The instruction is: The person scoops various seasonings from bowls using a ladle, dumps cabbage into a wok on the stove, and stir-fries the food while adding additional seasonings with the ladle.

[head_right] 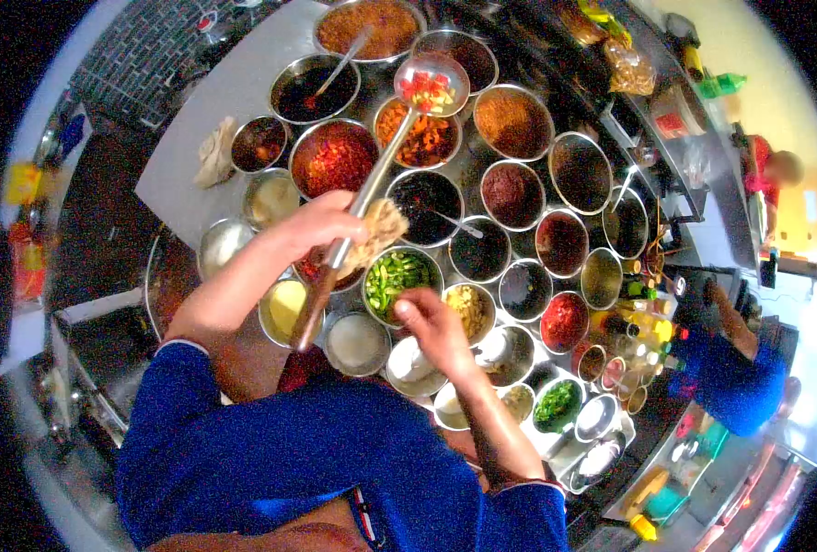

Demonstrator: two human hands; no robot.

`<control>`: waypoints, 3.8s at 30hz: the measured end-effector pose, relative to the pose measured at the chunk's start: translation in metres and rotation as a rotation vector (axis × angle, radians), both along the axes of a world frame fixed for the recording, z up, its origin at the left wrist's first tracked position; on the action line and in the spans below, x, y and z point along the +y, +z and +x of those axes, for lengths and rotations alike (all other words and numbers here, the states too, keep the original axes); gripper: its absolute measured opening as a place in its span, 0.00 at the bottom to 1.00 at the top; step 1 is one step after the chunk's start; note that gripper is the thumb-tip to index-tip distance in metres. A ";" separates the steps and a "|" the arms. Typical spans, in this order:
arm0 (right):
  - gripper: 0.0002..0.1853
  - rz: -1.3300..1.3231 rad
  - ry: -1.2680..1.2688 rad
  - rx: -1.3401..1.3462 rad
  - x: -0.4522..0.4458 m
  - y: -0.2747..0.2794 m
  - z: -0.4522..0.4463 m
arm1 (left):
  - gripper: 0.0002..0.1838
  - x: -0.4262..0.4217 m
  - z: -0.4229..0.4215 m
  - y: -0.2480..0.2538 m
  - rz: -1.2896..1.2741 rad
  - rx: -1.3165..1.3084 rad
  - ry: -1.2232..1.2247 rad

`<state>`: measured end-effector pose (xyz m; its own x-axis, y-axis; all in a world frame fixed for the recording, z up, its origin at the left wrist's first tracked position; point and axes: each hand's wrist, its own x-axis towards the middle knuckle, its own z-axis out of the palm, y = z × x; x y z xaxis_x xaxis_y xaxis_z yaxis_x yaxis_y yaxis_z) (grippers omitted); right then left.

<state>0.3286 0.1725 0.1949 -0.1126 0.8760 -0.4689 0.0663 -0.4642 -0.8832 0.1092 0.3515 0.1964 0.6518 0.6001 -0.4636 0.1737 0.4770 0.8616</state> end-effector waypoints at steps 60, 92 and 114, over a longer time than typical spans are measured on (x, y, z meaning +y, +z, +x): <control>0.32 -0.094 0.091 -0.439 -0.124 0.082 0.101 | 0.15 -0.133 0.018 -0.055 -0.587 -0.018 0.322; 0.32 -0.520 -0.495 0.096 -0.122 0.100 0.012 | 0.11 -0.136 -0.058 -0.013 -0.627 0.025 -0.048; 0.37 0.413 -1.720 0.613 -0.530 0.098 -0.234 | 0.15 -0.381 0.086 -0.033 -0.332 0.059 -1.196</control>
